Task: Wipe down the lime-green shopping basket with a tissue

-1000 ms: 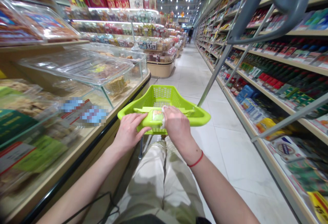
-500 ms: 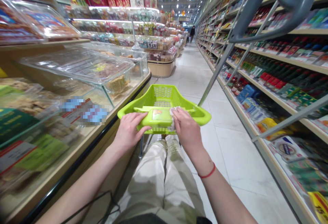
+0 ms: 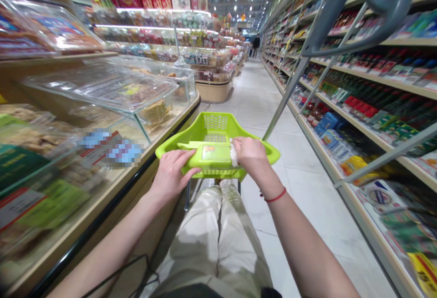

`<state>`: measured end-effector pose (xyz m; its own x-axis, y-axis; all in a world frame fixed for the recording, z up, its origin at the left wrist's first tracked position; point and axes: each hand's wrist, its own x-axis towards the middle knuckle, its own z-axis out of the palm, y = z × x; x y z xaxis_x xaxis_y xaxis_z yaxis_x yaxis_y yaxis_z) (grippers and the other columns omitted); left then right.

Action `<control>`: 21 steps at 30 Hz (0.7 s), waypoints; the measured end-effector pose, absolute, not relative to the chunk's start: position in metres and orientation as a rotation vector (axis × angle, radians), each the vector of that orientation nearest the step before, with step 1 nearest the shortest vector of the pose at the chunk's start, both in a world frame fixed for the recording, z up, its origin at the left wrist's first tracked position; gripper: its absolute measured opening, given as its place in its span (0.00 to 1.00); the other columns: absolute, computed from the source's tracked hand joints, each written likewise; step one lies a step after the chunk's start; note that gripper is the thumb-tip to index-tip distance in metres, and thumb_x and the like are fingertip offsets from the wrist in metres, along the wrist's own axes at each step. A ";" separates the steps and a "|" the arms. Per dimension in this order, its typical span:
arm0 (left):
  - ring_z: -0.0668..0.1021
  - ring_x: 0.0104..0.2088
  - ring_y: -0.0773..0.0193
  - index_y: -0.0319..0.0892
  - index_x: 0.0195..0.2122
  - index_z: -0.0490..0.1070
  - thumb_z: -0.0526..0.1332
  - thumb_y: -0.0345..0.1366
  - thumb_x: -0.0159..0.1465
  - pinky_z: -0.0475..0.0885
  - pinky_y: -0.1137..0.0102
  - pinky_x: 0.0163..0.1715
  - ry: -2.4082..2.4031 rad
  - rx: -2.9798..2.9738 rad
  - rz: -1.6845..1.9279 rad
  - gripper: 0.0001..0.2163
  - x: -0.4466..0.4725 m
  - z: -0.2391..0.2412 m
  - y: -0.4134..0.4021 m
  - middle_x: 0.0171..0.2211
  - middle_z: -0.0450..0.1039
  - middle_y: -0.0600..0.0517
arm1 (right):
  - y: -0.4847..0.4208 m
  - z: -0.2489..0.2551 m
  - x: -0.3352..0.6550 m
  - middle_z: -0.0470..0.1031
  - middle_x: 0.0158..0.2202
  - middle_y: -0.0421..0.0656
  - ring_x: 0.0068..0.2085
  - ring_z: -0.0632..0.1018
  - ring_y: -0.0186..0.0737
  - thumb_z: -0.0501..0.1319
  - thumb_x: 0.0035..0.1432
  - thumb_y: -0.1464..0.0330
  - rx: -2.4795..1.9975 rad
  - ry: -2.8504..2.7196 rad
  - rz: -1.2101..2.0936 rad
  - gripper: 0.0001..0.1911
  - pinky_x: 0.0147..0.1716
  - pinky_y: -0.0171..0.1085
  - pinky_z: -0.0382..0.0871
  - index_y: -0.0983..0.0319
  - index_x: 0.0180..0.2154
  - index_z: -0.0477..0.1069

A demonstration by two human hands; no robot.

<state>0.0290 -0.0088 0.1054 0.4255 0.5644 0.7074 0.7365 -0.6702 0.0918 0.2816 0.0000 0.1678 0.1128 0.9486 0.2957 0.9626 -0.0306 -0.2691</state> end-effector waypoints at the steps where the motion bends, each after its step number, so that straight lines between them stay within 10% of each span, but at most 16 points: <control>1: 0.77 0.45 0.54 0.39 0.56 0.70 0.63 0.45 0.66 0.69 0.60 0.47 -1.138 -2.445 -1.082 0.21 0.029 0.105 -0.009 0.45 0.78 0.45 | 0.004 0.172 0.280 0.85 0.40 0.47 0.43 0.84 0.48 0.54 0.66 0.65 -2.043 -1.872 -0.020 0.17 0.39 0.38 0.74 0.58 0.42 0.83; 14: 0.77 0.45 0.54 0.40 0.56 0.70 0.62 0.46 0.67 0.69 0.60 0.46 -1.168 -2.458 -1.068 0.20 0.026 0.108 -0.011 0.44 0.78 0.45 | -0.056 0.116 0.277 0.78 0.55 0.50 0.56 0.79 0.44 0.52 0.71 0.67 -1.338 -1.814 -0.465 0.18 0.64 0.52 0.65 0.63 0.57 0.71; 21: 0.77 0.45 0.55 0.41 0.56 0.69 0.62 0.45 0.67 0.69 0.59 0.46 -1.139 -2.474 -1.065 0.20 0.025 0.109 -0.011 0.45 0.78 0.45 | -0.053 0.107 0.320 0.83 0.45 0.46 0.54 0.80 0.46 0.55 0.69 0.66 -1.259 -1.820 -0.510 0.11 0.64 0.56 0.64 0.60 0.45 0.76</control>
<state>0.0252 -0.0112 0.1086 0.4377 0.5727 0.6931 0.7299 -0.6765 0.0981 0.3200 -0.0529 0.1070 -0.1393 0.5591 0.8173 0.9024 0.4116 -0.1278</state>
